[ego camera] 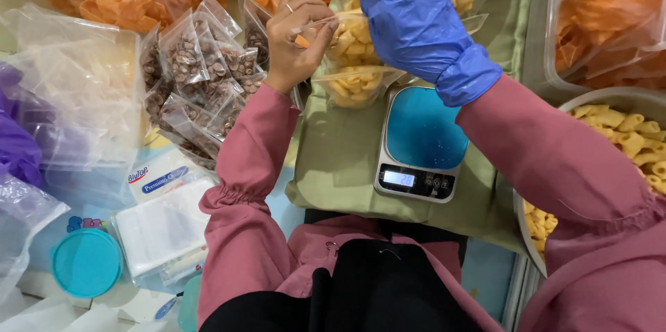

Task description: The person packs yellow, tube-shaped snacks from a large metal bowl into small clear plastic bags. They place the bags on a digital scale to weigh the contents, adding or removing snacks to reach a target weight before setting the filled bags aside.

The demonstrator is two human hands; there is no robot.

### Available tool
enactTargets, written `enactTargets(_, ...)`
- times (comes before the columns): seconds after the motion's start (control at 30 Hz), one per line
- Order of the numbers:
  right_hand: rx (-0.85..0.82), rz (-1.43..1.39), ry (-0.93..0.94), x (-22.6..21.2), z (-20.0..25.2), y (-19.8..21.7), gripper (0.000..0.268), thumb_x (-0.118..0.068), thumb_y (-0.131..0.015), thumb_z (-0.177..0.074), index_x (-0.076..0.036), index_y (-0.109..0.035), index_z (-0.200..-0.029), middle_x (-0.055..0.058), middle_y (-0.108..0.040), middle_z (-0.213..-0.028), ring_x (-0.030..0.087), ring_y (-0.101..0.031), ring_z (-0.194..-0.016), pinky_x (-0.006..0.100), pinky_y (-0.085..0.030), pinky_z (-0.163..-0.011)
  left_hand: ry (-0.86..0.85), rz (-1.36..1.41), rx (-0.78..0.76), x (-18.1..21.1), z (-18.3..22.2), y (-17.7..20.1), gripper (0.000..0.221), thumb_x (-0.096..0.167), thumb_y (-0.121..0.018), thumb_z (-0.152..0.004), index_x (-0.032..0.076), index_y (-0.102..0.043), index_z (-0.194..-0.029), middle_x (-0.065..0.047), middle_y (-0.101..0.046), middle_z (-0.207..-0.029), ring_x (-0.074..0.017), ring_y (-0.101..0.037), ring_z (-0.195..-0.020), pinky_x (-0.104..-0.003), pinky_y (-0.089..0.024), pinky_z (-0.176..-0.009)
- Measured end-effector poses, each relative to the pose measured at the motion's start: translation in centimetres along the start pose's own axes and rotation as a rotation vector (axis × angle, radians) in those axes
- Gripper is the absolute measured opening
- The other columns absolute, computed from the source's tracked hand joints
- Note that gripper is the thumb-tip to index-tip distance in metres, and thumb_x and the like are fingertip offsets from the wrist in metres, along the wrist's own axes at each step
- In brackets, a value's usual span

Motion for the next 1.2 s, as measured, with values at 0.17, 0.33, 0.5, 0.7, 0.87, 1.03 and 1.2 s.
enactTargets(0.17, -0.009, -0.129, -0.024, 1.0, 0.4, -0.3, 0.010, -0.006, -0.080, -0.096, -0.004, -0.070, -0.098, 0.015, -0.059, -0.149, 0.040, -0.055, -0.126, 0.058, -0.024, -0.109, 0.027, 0.021, 0.006, -0.8, 0.2, 0.1, 0.005, -0.006, -0.076, -0.084, -0.004, -0.072, -0.087, -0.011, -0.068, -0.091, -0.0257, -0.058, -0.092, -0.036, -0.052, -0.084)
enactTargets(0.33, -0.008, -0.163, -0.038, 1.3, 0.4, -0.6, 0.014, -0.013, -0.086, -0.090, -0.007, -0.076, -0.097, 0.016, -0.058, -0.146, 0.040, -0.054, -0.122, 0.055, -0.029, -0.104, 0.014, 0.011, -0.005, -0.5, 0.0, 0.0, 0.008, -0.008, -0.075, -0.081, -0.003, -0.071, -0.087, -0.011, -0.068, -0.092, -0.0259, -0.058, -0.093, -0.036, -0.051, -0.083)
enactTargets(0.5, 0.001, -0.175, -0.071, 0.7, 0.0, -0.1, 0.011, -0.007, -0.079, -0.095, -0.007, -0.070, -0.089, 0.012, -0.058, -0.131, 0.034, -0.051, -0.117, 0.052, -0.025, -0.107, 0.012, 0.032, -0.014, -0.3, -0.1, -0.4, 0.007, -0.007, -0.074, -0.082, -0.003, -0.070, -0.086, -0.011, -0.067, -0.091, -0.0261, -0.057, -0.092, -0.036, -0.050, -0.083)
enactTargets(0.7, 0.020, -0.290, -0.076, 1.5, 0.6, -1.3, 0.014, -0.014, -0.085, -0.091, -0.009, -0.075, -0.100, 0.018, -0.061, -0.137, 0.036, -0.054, -0.121, 0.051, -0.025, -0.104, 0.086, 0.118, -0.057, -1.2, -0.1, -0.9, 0.008, -0.002, -0.079, -0.087, -0.003, -0.073, -0.090, -0.010, -0.066, -0.095, -0.0243, -0.058, -0.094, -0.035, -0.049, -0.085)
enactTargets(0.87, 0.005, -0.210, -0.091, 0.7, 0.0, -0.9, 0.012, -0.016, -0.083, -0.091, -0.010, -0.075, -0.097, 0.015, -0.059, -0.131, 0.035, -0.055, -0.117, 0.053, -0.029, -0.099, 0.016, 0.032, -0.074, 0.0, -0.7, -1.7, 0.011, -0.003, -0.079, -0.084, -0.004, -0.072, -0.093, -0.012, -0.066, -0.097, -0.0265, -0.057, -0.094, -0.037, -0.049, -0.085)
enactTargets(1.03, 0.048, -0.145, -0.068, -0.1, -0.4, -0.1, 0.010, -0.009, -0.078, -0.088, -0.007, -0.069, -0.088, 0.012, -0.061, -0.125, 0.034, -0.050, -0.114, 0.052, -0.027, -0.101, 0.021, 0.018, -0.040, 0.0, -0.5, -1.6, 0.011, -0.006, -0.076, -0.082, -0.002, -0.072, -0.092, -0.010, -0.065, -0.094, -0.0259, -0.058, -0.093, -0.036, -0.051, -0.083)
enactTargets(1.2, 0.030, -0.075, -0.076, 0.7, 0.5, -0.1, 0.013, -0.012, -0.082, -0.097, -0.011, -0.069, -0.093, 0.010, -0.055, -0.121, 0.032, -0.050, -0.112, 0.051, -0.027, -0.100, -0.007, 0.000, -0.099, 0.1, -0.4, -1.1, 0.011, -0.007, -0.078, -0.086, -0.003, -0.075, -0.095, -0.011, -0.071, -0.098, -0.0274, -0.060, -0.095, -0.037, -0.051, -0.086)
Point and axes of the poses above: each hand's wrist, its own z-axis away from the middle knuckle, its own y-axis out of the back of the hand, x = y × z, the point moved 7 cm from there along -z, towards the middle knuckle
